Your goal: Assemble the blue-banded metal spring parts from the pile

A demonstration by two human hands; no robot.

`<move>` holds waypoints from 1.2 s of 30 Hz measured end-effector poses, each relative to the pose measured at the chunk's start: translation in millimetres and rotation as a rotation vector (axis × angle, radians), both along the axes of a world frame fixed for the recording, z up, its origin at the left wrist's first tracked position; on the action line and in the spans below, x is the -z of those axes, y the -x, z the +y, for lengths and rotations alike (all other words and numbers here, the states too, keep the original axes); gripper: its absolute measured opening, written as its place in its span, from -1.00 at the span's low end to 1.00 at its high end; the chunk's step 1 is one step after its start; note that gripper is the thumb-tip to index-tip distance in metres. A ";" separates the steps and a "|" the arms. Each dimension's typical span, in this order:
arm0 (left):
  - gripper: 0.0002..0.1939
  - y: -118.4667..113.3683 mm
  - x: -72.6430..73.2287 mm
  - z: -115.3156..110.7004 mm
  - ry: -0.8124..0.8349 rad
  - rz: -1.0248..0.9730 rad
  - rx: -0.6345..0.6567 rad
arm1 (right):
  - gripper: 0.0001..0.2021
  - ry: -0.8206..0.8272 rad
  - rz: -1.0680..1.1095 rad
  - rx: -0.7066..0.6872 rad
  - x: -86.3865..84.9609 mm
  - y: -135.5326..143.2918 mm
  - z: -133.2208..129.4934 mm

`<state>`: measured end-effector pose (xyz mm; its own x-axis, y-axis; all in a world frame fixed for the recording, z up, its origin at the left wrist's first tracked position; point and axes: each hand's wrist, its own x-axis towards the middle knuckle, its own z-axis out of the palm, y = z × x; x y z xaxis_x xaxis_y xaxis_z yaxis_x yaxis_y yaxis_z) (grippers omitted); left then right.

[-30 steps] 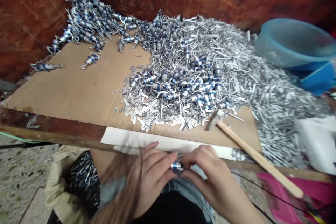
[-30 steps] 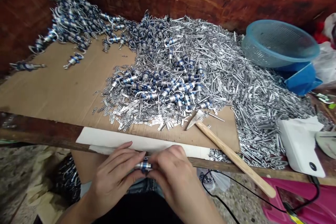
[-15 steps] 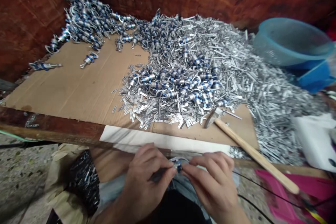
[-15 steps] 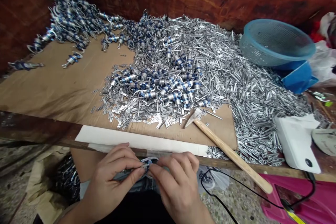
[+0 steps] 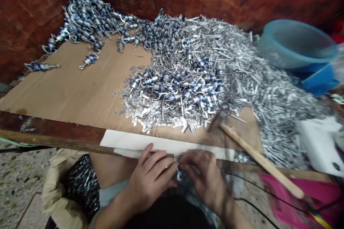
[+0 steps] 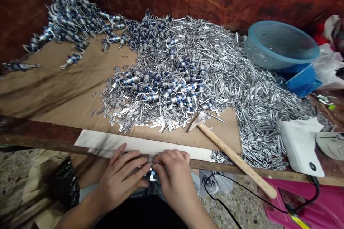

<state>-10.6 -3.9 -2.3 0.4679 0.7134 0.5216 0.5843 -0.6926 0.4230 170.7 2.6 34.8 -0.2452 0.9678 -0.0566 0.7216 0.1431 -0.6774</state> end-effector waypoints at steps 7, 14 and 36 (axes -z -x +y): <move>-0.78 -5.2 -1.6 1.7 0.084 0.087 -0.080 | -0.96 -0.068 -0.067 0.027 5.6 -11.6 24.3; -0.79 -10.5 -19.7 2.4 0.272 0.080 -0.109 | -0.85 -0.267 -0.336 -0.136 0.6 -26.2 79.7; -0.95 -8.6 -10.0 2.8 0.223 -0.146 -0.133 | -0.83 -0.056 0.219 0.127 -2.9 -5.4 6.9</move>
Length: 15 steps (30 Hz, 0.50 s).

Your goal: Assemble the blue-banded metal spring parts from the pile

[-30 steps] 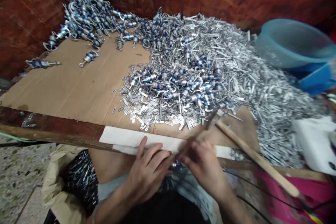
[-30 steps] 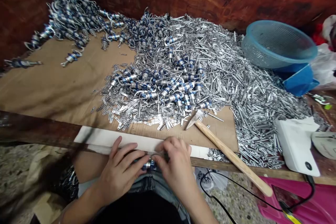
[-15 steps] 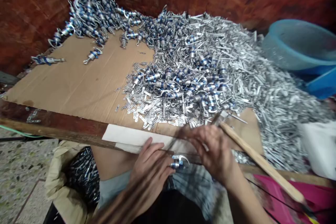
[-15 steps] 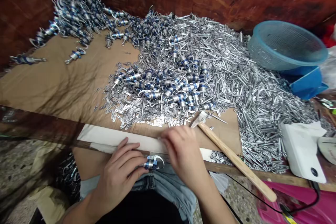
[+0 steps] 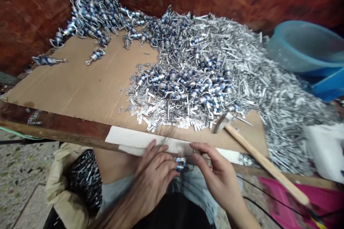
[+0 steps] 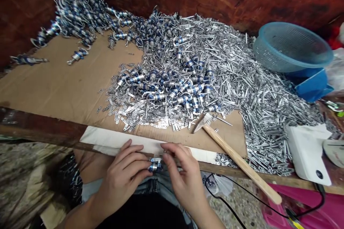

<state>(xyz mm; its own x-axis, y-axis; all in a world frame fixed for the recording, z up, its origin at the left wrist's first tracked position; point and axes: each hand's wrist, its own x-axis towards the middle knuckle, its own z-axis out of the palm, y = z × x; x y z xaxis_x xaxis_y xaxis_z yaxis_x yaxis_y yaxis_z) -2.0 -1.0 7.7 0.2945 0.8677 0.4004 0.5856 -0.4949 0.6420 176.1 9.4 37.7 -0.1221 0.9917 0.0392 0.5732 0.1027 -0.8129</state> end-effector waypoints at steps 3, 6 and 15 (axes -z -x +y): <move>-0.93 0.3 1.2 0.1 -0.030 0.004 0.005 | -0.94 0.011 -0.055 0.059 3.9 6.4 -7.1; -0.93 0.2 3.3 -0.6 -0.052 0.015 0.000 | -0.87 -0.047 -0.241 0.096 12.0 13.5 -14.1; -0.93 -1.8 2.0 -0.1 -0.051 0.014 -0.034 | -0.78 -0.086 -0.409 0.275 30.6 28.9 -21.0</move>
